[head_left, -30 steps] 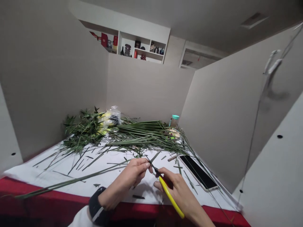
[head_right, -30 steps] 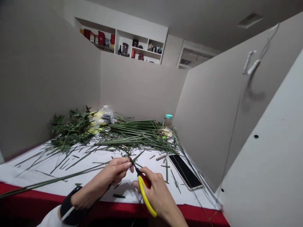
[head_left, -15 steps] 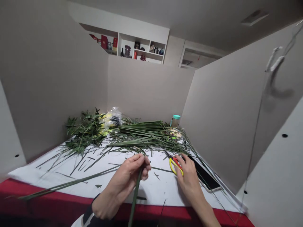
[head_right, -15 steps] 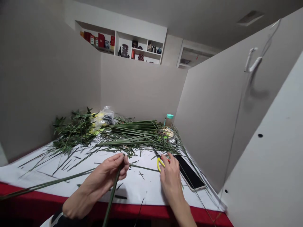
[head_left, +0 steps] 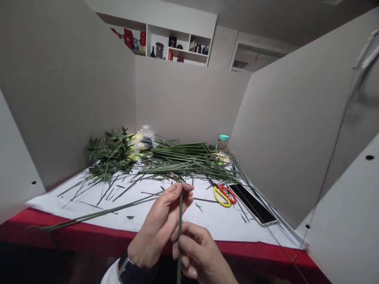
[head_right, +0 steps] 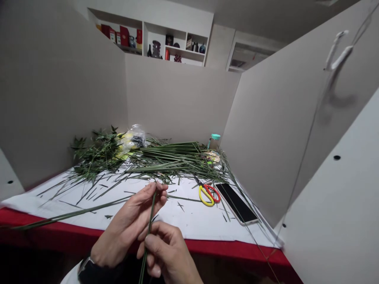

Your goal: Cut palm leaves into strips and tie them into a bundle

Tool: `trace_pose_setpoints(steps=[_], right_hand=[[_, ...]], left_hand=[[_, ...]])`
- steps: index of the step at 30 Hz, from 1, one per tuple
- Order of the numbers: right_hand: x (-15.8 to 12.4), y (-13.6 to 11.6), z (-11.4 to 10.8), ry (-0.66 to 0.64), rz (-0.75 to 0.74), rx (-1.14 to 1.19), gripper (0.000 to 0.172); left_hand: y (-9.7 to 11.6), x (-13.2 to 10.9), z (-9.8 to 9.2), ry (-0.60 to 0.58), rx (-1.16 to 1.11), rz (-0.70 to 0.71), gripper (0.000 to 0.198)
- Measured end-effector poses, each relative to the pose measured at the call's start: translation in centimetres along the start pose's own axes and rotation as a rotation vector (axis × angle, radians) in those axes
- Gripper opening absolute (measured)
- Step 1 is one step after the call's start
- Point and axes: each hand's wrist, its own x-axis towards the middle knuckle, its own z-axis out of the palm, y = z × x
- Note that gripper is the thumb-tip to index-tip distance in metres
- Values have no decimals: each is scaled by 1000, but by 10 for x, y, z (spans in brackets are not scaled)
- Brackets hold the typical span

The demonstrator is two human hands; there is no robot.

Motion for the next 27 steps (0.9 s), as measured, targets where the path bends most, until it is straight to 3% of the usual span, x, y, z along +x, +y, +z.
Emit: trace_pose_setpoints(steps=[3, 9, 27], right_hand=[[1, -2, 2, 84, -40, -86, 35], [-1, -9, 7, 279, -156, -399, 38], [-10, 4, 15, 403, -284, -544, 33]], left_hand=[[-4, -6, -7, -51, 126, -2, 7], [-16, -22, -33, -43, 355, 14, 20], [-16, -29, -47, -21, 224, -11, 23]])
